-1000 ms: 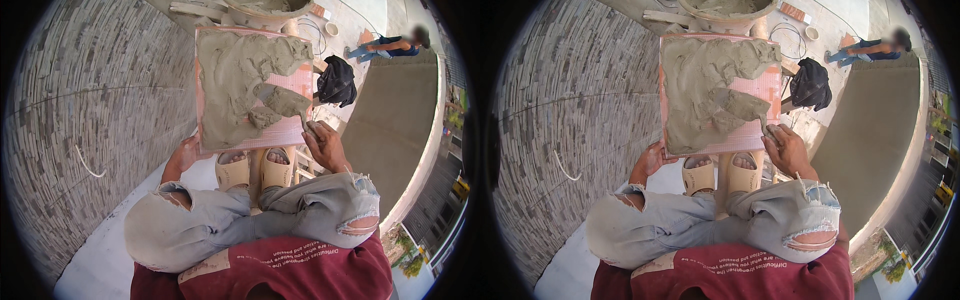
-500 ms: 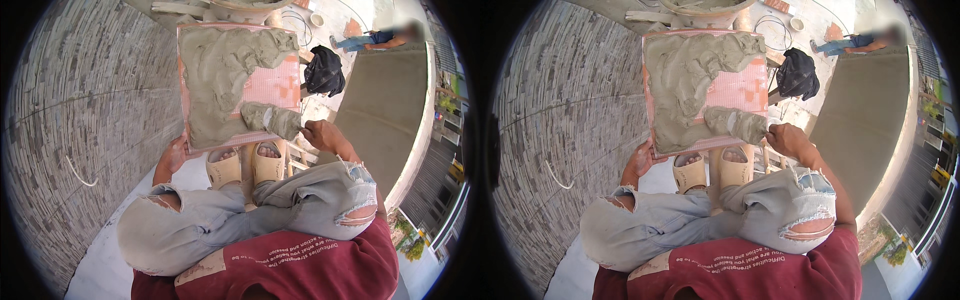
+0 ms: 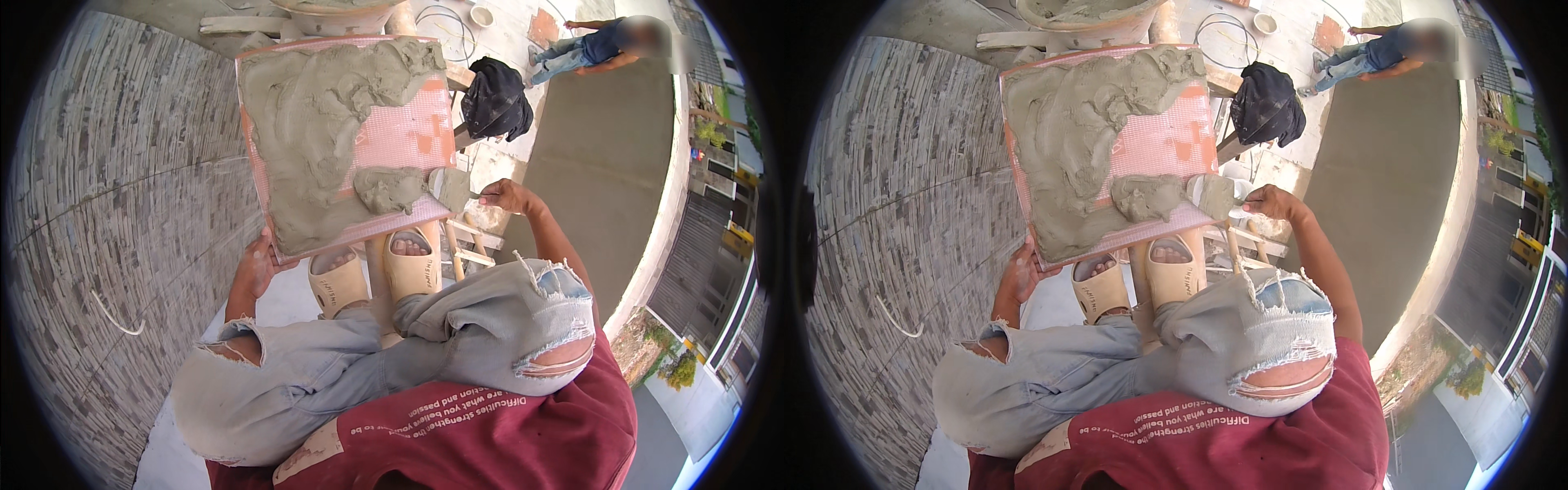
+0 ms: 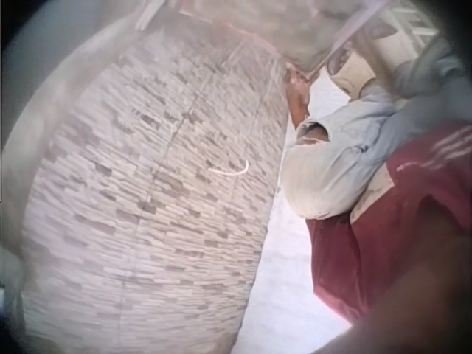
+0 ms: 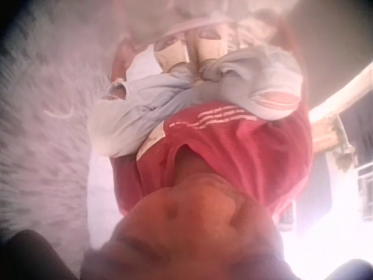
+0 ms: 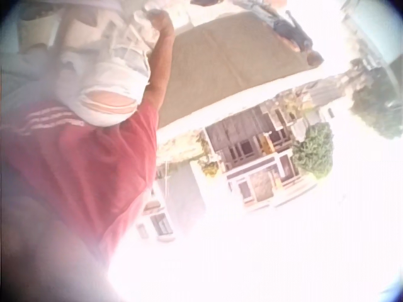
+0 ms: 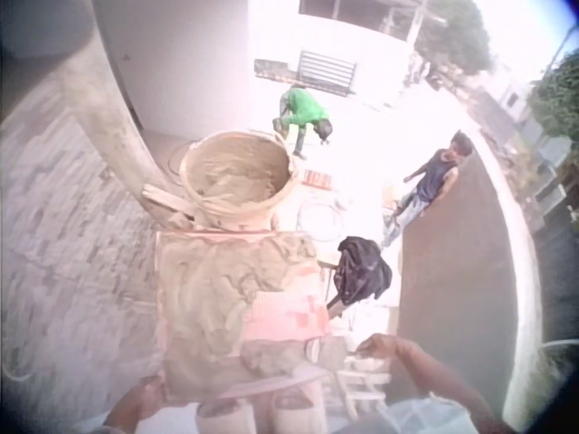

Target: The person applies adhesive to the back of a stone tile using a trowel, then presses the tile onto a curved wall and taps it with a rubber mallet to secure it.

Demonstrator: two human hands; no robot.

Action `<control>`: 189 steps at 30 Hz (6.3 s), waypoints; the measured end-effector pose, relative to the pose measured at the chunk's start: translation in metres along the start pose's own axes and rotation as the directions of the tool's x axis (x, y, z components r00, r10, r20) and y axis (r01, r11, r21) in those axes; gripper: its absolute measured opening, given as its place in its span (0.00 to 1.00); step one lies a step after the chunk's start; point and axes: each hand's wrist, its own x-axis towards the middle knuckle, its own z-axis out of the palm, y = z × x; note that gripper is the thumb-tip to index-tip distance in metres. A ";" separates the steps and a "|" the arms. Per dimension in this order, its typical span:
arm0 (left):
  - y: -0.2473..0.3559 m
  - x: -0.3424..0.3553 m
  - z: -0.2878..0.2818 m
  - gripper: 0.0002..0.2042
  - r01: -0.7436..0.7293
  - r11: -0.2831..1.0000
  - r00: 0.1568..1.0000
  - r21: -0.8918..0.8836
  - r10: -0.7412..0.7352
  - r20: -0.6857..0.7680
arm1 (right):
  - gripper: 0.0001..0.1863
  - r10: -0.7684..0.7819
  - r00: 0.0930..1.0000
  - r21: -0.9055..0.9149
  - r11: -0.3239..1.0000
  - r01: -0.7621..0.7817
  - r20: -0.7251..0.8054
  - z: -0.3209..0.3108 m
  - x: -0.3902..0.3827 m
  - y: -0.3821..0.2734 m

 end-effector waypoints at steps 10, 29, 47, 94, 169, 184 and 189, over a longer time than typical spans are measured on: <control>0.001 0.000 0.000 0.34 0.022 1.000 0.999 0.005 -0.022 -0.025 | 0.20 0.167 0.927 0.209 0.973 -0.100 -0.337 0.031 -0.064 0.061; 0.007 -0.006 0.002 0.34 0.069 0.998 0.997 0.011 -0.069 -0.028 | 0.11 -0.122 0.639 0.108 0.945 0.310 -0.760 0.199 0.045 0.018; 0.015 -0.011 0.015 0.36 0.028 0.999 1.000 0.031 -0.028 0.001 | 0.18 0.224 0.679 0.193 0.974 -0.121 -0.699 0.125 -0.089 -0.033; 0.013 -0.006 0.013 0.33 0.013 1.000 0.999 0.023 -0.014 0.033 | 0.22 -0.308 0.949 -0.185 0.938 0.293 -0.064 0.066 -0.069 -0.166; 0.004 -0.010 0.017 0.39 0.030 0.998 1.000 0.055 -0.030 0.000 | 0.12 -0.616 0.655 -0.896 0.238 -0.376 -0.438 -0.221 0.147 -0.434; -0.005 -0.005 0.009 0.36 0.039 0.999 0.999 -0.011 -0.039 0.008 | 0.13 -0.351 0.856 -0.637 0.771 0.034 -0.380 -0.236 0.128 -0.457; 0.006 -0.015 0.020 0.37 0.025 1.000 1.000 0.002 -0.025 -0.003 | 0.22 -0.310 0.875 -0.267 0.938 0.219 -0.372 -0.250 0.081 -0.431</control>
